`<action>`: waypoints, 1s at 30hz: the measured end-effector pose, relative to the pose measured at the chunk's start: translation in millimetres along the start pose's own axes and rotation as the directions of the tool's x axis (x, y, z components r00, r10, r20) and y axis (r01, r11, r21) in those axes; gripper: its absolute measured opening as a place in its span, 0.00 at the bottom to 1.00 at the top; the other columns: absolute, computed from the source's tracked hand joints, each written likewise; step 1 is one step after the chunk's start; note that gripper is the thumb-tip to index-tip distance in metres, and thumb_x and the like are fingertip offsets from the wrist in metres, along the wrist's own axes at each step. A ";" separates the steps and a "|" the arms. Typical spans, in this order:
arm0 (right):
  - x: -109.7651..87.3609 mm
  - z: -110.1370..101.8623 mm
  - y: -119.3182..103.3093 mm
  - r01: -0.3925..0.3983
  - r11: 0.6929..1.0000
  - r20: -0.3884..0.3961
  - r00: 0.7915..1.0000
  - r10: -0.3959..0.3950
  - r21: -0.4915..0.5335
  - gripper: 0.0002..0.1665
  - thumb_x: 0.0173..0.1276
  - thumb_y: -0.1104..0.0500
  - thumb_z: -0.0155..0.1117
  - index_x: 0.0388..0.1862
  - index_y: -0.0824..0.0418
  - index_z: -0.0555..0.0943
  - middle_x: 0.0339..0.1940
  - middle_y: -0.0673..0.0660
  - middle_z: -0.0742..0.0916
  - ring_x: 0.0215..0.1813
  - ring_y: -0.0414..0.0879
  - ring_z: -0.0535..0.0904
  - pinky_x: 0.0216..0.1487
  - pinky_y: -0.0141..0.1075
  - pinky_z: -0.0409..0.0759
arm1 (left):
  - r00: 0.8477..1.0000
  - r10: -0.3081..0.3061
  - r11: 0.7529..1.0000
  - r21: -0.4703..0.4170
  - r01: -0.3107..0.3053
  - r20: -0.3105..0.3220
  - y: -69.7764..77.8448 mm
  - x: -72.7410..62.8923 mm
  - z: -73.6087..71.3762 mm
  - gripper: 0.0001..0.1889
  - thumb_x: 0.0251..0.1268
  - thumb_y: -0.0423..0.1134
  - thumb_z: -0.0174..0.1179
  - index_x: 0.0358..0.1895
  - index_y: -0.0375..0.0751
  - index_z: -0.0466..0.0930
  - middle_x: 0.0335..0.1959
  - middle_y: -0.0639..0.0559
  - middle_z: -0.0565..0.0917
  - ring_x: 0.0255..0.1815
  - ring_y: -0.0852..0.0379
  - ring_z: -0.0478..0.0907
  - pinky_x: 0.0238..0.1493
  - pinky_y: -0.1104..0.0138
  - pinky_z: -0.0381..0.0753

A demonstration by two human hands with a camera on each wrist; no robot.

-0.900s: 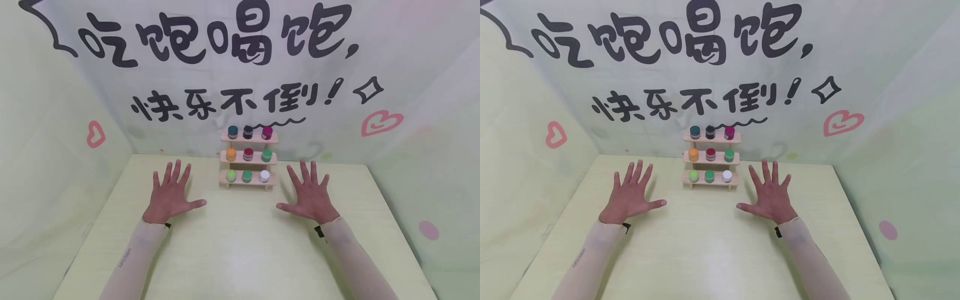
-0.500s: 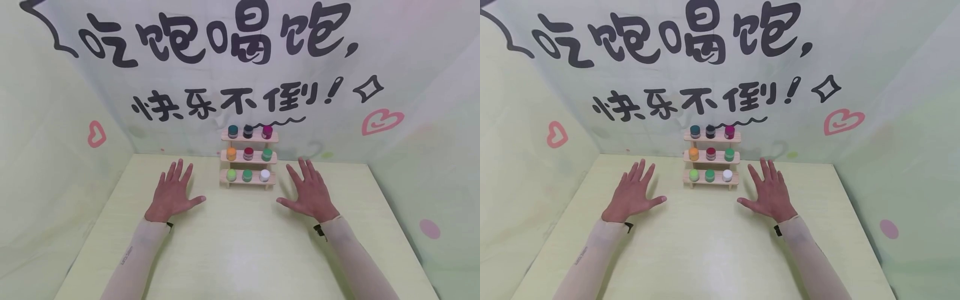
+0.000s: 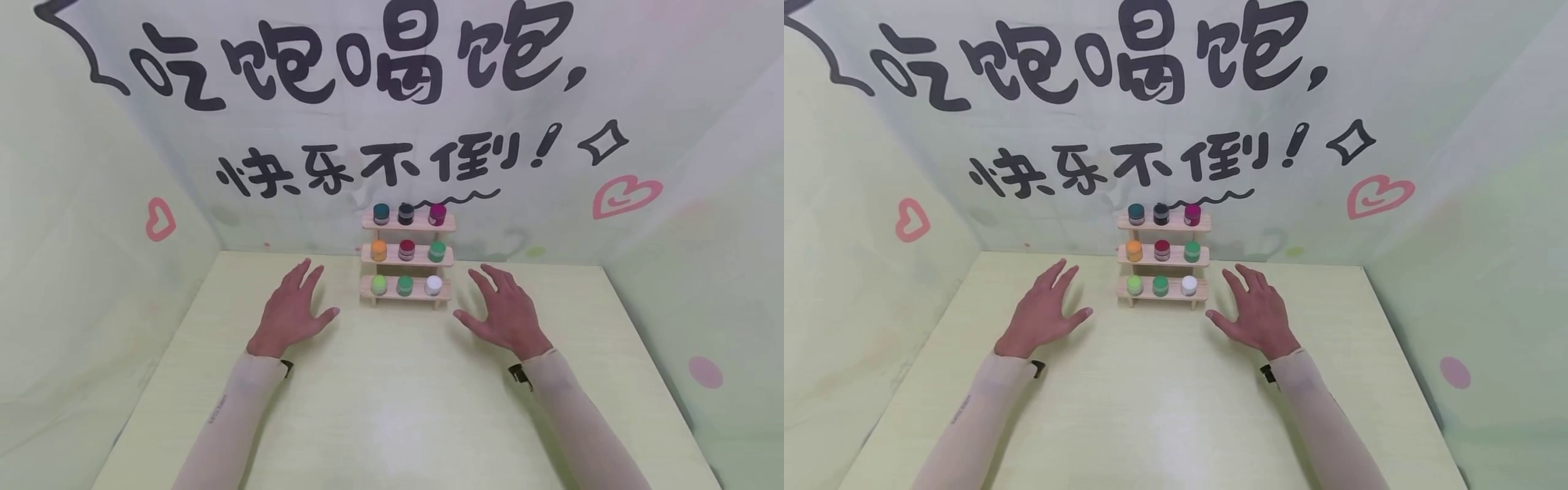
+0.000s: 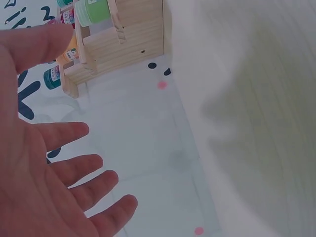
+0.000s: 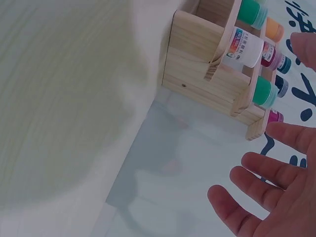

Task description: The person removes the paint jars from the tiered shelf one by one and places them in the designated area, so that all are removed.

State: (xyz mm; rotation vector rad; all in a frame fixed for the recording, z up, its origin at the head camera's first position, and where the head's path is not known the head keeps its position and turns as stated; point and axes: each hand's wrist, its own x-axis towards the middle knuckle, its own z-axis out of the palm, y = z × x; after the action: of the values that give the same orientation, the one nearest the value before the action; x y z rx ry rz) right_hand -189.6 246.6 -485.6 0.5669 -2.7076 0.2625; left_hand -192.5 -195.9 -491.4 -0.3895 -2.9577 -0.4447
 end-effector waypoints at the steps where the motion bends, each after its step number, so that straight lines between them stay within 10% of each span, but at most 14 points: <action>1: 0.7 0.4 -0.5 0.001 1.000 -0.009 1.000 -0.001 0.007 0.51 0.58 0.27 0.65 0.73 0.54 0.71 0.71 0.62 0.75 0.67 0.60 0.73 0.48 0.59 0.87 | 1.000 -0.003 1.000 -0.017 0.003 -0.004 0.5 0.6 1.0 0.48 0.61 0.67 0.61 0.79 0.47 0.57 0.82 0.42 0.53 0.79 0.38 0.55 0.59 0.38 0.80; 13: 12.6 3.8 -7.8 -0.014 0.993 -0.090 0.996 0.024 0.116 0.43 0.60 0.34 0.68 0.68 0.56 0.75 0.65 0.60 0.80 0.61 0.57 0.78 0.37 0.52 0.89 | 1.000 -0.017 0.983 -0.184 0.015 -0.007 7.4 10.1 11.1 0.40 0.65 0.59 0.62 0.77 0.50 0.60 0.80 0.44 0.58 0.77 0.39 0.59 0.61 0.40 0.80; 22: 28.1 3.7 -12.1 -0.043 0.963 -0.104 0.992 0.073 0.267 0.37 0.66 0.40 0.67 0.67 0.58 0.75 0.63 0.60 0.81 0.62 0.56 0.78 0.49 0.55 0.86 | 1.000 -0.002 0.970 -0.242 -0.001 -0.012 16.4 20.2 20.0 0.37 0.65 0.56 0.64 0.75 0.48 0.64 0.77 0.44 0.63 0.76 0.42 0.63 0.70 0.43 0.74; 30: 44.5 0.3 -14.2 -0.056 0.937 -0.114 0.988 0.101 0.345 0.31 0.71 0.47 0.64 0.67 0.61 0.75 0.61 0.61 0.81 0.56 0.56 0.80 0.48 0.53 0.84 | 0.999 -0.007 0.914 -0.406 -0.008 -0.035 20.5 29.5 34.2 0.33 0.66 0.50 0.67 0.72 0.48 0.68 0.71 0.46 0.70 0.67 0.44 0.74 0.63 0.50 0.81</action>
State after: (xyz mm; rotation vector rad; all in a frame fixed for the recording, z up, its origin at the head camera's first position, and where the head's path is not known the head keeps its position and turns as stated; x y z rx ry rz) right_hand -221.8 218.1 -467.3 0.5136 -2.5736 0.7744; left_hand -218.2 -159.7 -513.5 -0.4152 -2.8148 -1.0633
